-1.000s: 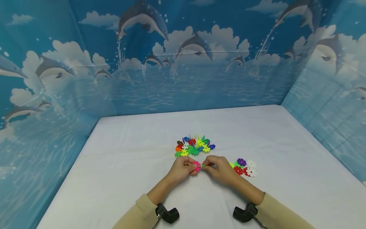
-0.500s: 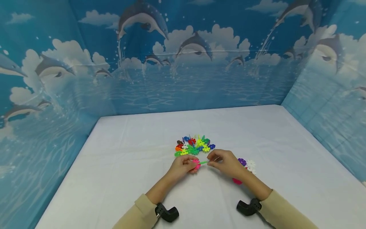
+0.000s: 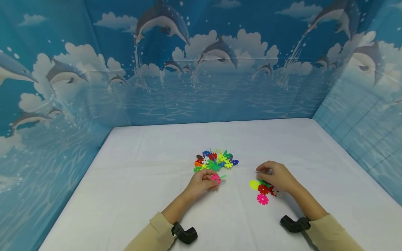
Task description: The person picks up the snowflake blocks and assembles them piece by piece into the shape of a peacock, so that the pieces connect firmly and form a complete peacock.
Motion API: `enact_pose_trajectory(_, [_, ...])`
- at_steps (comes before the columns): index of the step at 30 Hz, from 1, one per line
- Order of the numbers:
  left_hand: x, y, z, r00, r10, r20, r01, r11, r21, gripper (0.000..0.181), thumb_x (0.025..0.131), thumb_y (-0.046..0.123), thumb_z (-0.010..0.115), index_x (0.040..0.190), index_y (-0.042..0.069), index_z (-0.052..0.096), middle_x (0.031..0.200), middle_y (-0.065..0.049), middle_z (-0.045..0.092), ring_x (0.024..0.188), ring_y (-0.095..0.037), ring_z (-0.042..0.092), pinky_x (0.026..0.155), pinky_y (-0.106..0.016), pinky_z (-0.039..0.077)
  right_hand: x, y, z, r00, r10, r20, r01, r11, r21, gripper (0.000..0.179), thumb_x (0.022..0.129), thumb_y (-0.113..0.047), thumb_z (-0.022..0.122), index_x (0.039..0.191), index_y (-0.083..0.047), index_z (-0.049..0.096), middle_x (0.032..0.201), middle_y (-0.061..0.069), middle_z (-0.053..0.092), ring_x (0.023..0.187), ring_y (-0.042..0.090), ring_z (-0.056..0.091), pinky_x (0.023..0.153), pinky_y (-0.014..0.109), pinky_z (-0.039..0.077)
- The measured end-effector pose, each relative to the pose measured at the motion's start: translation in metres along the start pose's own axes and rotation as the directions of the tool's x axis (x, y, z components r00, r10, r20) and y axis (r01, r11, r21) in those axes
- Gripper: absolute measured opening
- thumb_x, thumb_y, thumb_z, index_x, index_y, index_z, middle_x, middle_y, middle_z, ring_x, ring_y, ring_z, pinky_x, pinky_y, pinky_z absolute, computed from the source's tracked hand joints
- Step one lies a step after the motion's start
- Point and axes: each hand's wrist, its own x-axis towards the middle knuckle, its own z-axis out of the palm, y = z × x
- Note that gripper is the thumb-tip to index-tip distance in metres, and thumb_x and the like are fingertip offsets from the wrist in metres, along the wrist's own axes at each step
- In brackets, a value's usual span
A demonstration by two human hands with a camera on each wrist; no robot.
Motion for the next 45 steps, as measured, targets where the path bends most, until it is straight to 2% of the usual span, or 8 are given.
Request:
enact_pose_trajectory(3, [0.000,0.000,-0.001,1.000,-0.009,-0.008,0.009,1.000,-0.011,0.026,0.087,0.000,0.070,0.111,-0.005,0.061,0.077,-0.004,0.060,0.071,-0.015,0.068,0.067,-0.025,0.055,-0.001,0.008,-0.002,0.999,0.027,0.022,-0.027,1.000,-0.015,0.023,0.088,-0.020,0.073,0.104,-0.005,0.070,0.100,0.005,0.064,0.094,0.026,0.058,0.086,0.048,0.050])
enact_pose_trajectory(6, [0.000,0.001,-0.002,1.000,-0.015,0.001,0.015,0.999,-0.048,0.027,0.088,-0.003,0.068,0.113,-0.006,0.059,0.078,-0.005,0.061,0.071,-0.014,0.068,0.070,-0.025,0.056,0.000,0.012,-0.003,0.999,0.034,0.033,-0.033,0.999,-0.024,0.024,0.087,-0.021,0.074,0.103,-0.005,0.070,0.101,0.007,0.064,0.095,0.028,0.059,0.087,0.050,0.050])
enact_pose_trajectory(12, [-0.001,0.001,-0.004,0.999,0.006,0.033,-0.002,0.993,-0.115,0.031,0.090,-0.007,0.063,0.120,-0.012,0.056,0.082,-0.007,0.062,0.076,-0.017,0.070,0.076,-0.029,0.056,-0.001,0.012,-0.008,0.997,0.044,0.060,-0.043,0.999,-0.023,0.028,0.084,-0.026,0.077,0.100,-0.005,0.069,0.095,0.004,0.063,0.089,0.025,0.057,0.082,0.044,0.052])
enact_pose_trajectory(16, [-0.001,0.001,-0.005,0.999,0.029,0.039,-0.023,0.990,-0.140,0.025,0.091,-0.007,0.061,0.115,-0.013,0.055,0.085,-0.010,0.067,0.079,-0.022,0.071,0.077,-0.030,0.056,-0.002,0.013,-0.011,0.994,0.045,0.098,-0.044,0.999,-0.010,0.029,0.081,-0.025,0.080,0.098,-0.005,0.068,0.090,0.003,0.060,0.085,0.022,0.054,0.075,0.038,0.051])
enact_pose_trajectory(24, [0.002,-0.001,-0.005,0.998,0.053,0.016,-0.050,0.985,-0.163,0.013,0.089,-0.006,0.063,0.100,-0.009,0.057,0.085,-0.009,0.070,0.079,-0.020,0.071,0.076,-0.030,0.056,-0.003,0.017,-0.012,0.993,0.024,0.117,-0.025,1.000,0.009,0.022,0.084,-0.024,0.078,0.088,-0.008,0.063,0.080,0.000,0.055,0.077,0.019,0.050,0.067,0.033,0.046])
enact_pose_trajectory(34, [0.002,-0.003,-0.004,0.998,0.058,0.015,-0.054,0.981,-0.188,0.015,0.090,-0.008,0.062,0.102,-0.011,0.054,0.081,-0.004,0.065,0.085,-0.024,0.071,0.080,-0.031,0.056,-0.008,0.023,-0.023,0.983,-0.012,0.183,0.008,1.000,0.022,0.033,0.079,-0.026,0.082,0.096,-0.005,0.063,0.086,0.000,0.055,0.081,0.019,0.049,0.067,0.028,0.046])
enact_pose_trajectory(38, [0.001,-0.005,-0.004,0.999,0.048,0.017,-0.044,0.979,-0.199,0.017,0.089,-0.010,0.062,0.103,-0.014,0.052,0.082,-0.006,0.063,0.085,-0.023,0.070,0.081,-0.032,0.055,-0.007,0.023,-0.021,0.985,-0.005,0.170,-0.003,0.999,0.049,0.031,0.080,-0.022,0.081,0.093,-0.006,0.058,0.082,0.001,0.054,0.078,0.019,0.049,0.066,0.028,0.044])
enact_pose_trajectory(45, [0.000,-0.004,-0.005,0.998,0.060,0.023,-0.054,0.978,-0.204,0.017,0.090,-0.008,0.063,0.103,-0.011,0.053,0.081,-0.005,0.066,0.081,-0.021,0.071,0.073,-0.025,0.056,-0.002,0.009,-0.012,0.998,-0.029,0.061,0.024,0.996,0.086,0.023,0.085,-0.018,0.077,0.092,-0.008,0.058,0.079,0.001,0.053,0.074,0.020,0.050,0.061,0.024,0.045])
